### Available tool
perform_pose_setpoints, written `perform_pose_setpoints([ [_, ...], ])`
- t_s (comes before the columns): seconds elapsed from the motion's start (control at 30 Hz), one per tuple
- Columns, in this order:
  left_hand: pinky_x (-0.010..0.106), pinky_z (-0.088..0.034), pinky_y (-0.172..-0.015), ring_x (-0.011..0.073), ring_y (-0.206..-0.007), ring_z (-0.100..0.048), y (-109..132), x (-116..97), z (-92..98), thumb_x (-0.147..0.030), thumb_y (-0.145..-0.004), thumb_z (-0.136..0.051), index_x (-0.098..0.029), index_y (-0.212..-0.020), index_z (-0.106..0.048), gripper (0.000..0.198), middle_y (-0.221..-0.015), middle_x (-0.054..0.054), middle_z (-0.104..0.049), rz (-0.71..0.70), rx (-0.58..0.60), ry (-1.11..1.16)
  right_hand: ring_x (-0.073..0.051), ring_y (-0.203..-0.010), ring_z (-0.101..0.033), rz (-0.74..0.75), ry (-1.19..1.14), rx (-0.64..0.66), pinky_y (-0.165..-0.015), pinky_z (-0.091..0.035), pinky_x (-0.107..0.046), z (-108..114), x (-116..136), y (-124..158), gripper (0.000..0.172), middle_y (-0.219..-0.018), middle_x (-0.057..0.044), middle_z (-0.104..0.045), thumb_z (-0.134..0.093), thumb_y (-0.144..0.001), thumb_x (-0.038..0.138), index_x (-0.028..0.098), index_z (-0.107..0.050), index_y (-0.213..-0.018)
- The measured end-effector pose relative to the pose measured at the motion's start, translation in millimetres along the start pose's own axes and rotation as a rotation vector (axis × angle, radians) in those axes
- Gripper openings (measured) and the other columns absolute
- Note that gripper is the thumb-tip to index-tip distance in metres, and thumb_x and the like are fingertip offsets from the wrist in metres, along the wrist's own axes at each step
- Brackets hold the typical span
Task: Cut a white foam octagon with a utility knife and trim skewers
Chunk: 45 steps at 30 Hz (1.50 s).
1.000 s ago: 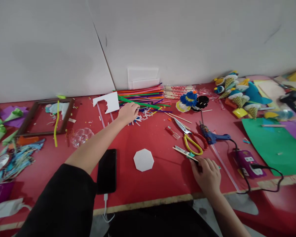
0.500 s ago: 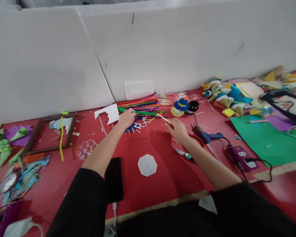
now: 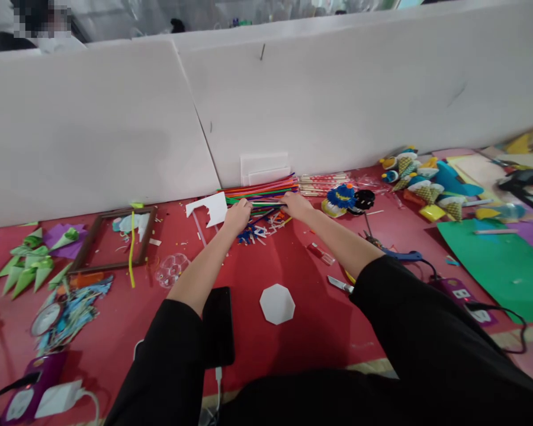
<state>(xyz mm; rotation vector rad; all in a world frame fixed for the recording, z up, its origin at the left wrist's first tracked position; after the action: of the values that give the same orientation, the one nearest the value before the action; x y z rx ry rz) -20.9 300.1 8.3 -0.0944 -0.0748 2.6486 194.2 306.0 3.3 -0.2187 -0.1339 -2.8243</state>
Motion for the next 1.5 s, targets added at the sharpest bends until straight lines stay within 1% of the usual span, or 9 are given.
perform_pose_setpoints([
  [0.37,0.044,-0.056,-0.091,0.0229,-0.109,-0.063,8,11,10.3,-0.038,-0.096,-0.062,-0.020,-0.126,-0.060,0.035,-0.129,0.010,-0.061,0.084,-0.101,-0.024,-0.023,-0.108,-0.064,0.066,-0.018,0.034,-0.090,-0.056,-0.045,12,-4,-34,0.037,-0.128,-0.010,-0.062,-0.062,-0.096,0.038,0.018,-0.059,-0.127],
  [0.47,0.045,-0.056,-0.092,0.0230,-0.109,-0.063,16,3,11.7,-0.038,-0.096,-0.061,-0.019,-0.126,-0.059,0.035,-0.129,0.010,-0.061,0.019,-0.113,-0.010,-0.023,-0.108,-0.064,0.114,-0.029,0.038,-0.090,-0.056,-0.046,16,-2,-38,0.038,-0.128,-0.010,-0.062,-0.062,-0.095,0.038,0.018,-0.059,-0.127],
  [0.57,0.045,-0.056,-0.091,0.0229,-0.109,-0.064,29,-13,6.6,-0.038,-0.096,-0.061,-0.019,-0.126,-0.059,0.036,-0.129,0.010,-0.061,-0.070,-0.101,0.020,-0.023,-0.108,-0.064,0.154,-0.029,0.044,-0.090,-0.056,-0.046,18,0,-39,0.038,-0.128,-0.010,-0.062,-0.062,-0.095,0.038,0.018,-0.059,-0.127],
  [0.7,0.045,-0.056,-0.092,0.0231,-0.109,-0.063,44,-29,-0.7,-0.038,-0.096,-0.061,-0.019,-0.126,-0.059,0.035,-0.130,0.010,-0.061,-0.085,-0.128,0.047,-0.023,-0.108,-0.064,0.189,-0.027,0.076,-0.090,-0.056,-0.046,17,9,-38,0.038,-0.127,-0.010,-0.062,-0.062,-0.095,0.038,0.018,-0.059,-0.127],
  [0.87,0.047,-0.055,-0.094,0.0241,-0.112,-0.063,56,-33,-2.3,-0.038,-0.096,-0.061,-0.019,-0.128,-0.059,0.037,-0.132,0.011,-0.060,-0.084,-0.139,0.066,-0.023,-0.107,-0.064,0.243,-0.021,0.111,-0.090,-0.056,-0.045,9,25,-34,0.037,-0.127,-0.009,-0.062,-0.062,-0.096,0.038,0.018,-0.060,-0.126],
  [1.03,0.048,-0.055,-0.095,0.0247,-0.114,-0.062,71,-34,-3.5,-0.037,-0.096,-0.061,-0.019,-0.128,-0.059,0.037,-0.133,0.011,-0.059,-0.122,-0.107,0.093,-0.023,-0.109,-0.063,0.293,-0.009,0.122,-0.091,-0.056,-0.045,3,29,-26,0.036,-0.129,-0.010,-0.062,-0.061,-0.096,0.038,0.019,-0.060,-0.126],
  [1.13,0.047,-0.055,-0.094,0.0241,-0.112,-0.063,71,-35,-3.9,-0.038,-0.096,-0.062,-0.019,-0.128,-0.059,0.037,-0.131,0.011,-0.060,-0.122,-0.105,0.098,-0.023,-0.108,-0.064,0.309,-0.004,0.140,-0.091,-0.056,-0.045,1,29,-25,0.035,-0.129,-0.010,-0.062,-0.061,-0.096,0.038,0.019,-0.060,-0.126],
  [1.3,0.047,-0.055,-0.094,0.0241,-0.112,-0.062,60,-37,-4.0,-0.038,-0.096,-0.061,-0.019,-0.128,-0.059,0.037,-0.132,0.011,-0.060,-0.075,-0.145,0.082,-0.023,-0.108,-0.064,0.333,0.002,0.179,-0.091,-0.056,-0.045,-1,31,-28,0.035,-0.129,-0.010,-0.062,-0.061,-0.096,0.038,0.019,-0.060,-0.126],
  [1.5,0.046,-0.056,-0.092,0.0237,-0.110,-0.063,57,-39,-4.9,-0.038,-0.096,-0.061,-0.019,-0.127,-0.059,0.037,-0.130,0.010,-0.061,-0.122,-0.131,0.096,-0.022,-0.108,-0.064,0.319,-0.003,0.158,-0.090,-0.056,-0.044,1,27,-30,0.035,-0.128,-0.010,-0.062,-0.061,-0.096,0.038,0.019,-0.060,-0.126],
])
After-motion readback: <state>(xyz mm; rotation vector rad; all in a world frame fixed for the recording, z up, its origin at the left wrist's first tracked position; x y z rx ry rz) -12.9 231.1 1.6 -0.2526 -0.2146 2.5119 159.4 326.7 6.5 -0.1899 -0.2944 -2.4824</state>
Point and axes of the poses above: each hand's wrist, its own y-axis away from the middle knuckle, its own z-axis out of the back of the hand, x = y × z, the point moved 3 cm from there along -y, towards the middle knuckle
